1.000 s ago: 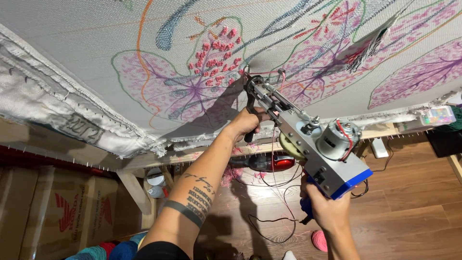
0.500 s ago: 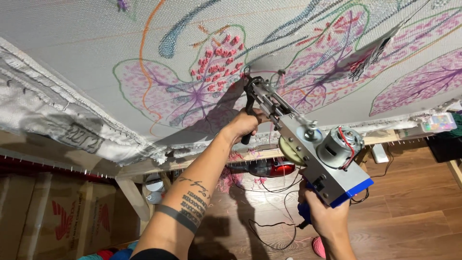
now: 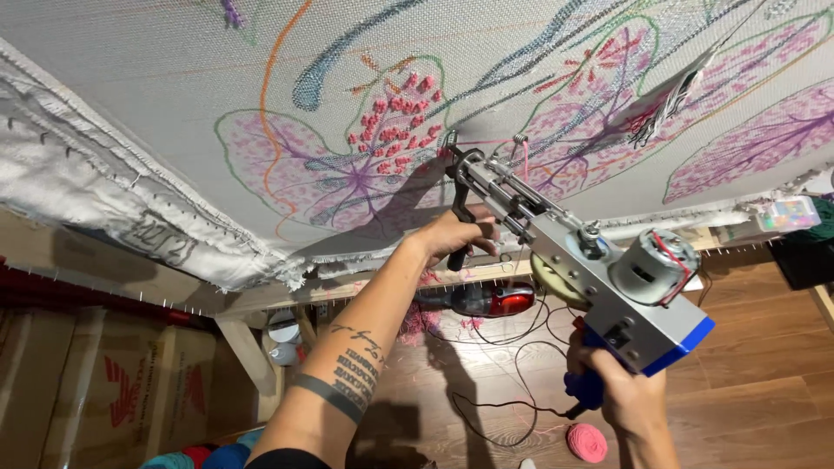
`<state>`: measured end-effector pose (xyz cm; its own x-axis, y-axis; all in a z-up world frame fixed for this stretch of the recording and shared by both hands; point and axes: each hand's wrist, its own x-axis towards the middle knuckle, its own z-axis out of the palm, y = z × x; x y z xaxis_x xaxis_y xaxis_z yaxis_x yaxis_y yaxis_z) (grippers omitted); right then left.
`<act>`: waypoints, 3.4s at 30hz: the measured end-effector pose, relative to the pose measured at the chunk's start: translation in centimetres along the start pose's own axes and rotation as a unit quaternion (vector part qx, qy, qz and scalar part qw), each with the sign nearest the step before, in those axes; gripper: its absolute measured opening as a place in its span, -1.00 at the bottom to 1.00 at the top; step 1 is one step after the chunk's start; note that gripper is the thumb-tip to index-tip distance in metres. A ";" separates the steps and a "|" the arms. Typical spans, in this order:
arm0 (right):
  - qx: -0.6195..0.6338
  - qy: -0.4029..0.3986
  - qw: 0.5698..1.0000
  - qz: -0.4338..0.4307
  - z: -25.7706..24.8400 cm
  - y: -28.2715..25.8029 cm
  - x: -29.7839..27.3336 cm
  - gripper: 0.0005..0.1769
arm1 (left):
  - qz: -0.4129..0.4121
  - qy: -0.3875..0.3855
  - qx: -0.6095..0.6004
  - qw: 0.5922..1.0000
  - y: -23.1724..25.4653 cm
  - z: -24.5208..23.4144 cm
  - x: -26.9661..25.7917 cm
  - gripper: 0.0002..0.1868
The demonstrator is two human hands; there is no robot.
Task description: Use a tufting gun to create a patterned rug on a canvas frame.
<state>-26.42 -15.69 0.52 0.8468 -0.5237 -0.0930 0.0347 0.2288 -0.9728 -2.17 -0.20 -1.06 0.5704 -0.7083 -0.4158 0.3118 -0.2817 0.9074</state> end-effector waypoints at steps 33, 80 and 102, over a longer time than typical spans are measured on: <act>0.087 -0.075 0.993 -0.027 -6.3 -1.0 -4.4 -0.54 | 0.062 0.266 -0.118 0.955 -0.1 4.2 -4.7 -0.83; 0.119 -0.160 0.980 -0.014 -7.3 -0.4 -4.5 -0.40 | 0.176 0.124 0.082 0.973 -2.6 6.8 -9.2 -0.54; 0.092 -0.265 0.958 0.065 -13.2 -1.7 5.6 -0.54 | 0.038 0.166 0.025 0.985 1.2 11.2 -8.2 -0.66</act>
<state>-28.69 -29.84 -1.10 0.9991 -0.0023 -0.0423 -0.0372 0.4302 -0.9019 -14.95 -2.02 4.13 0.8101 -0.4806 -0.3359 0.2259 -0.2727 0.9352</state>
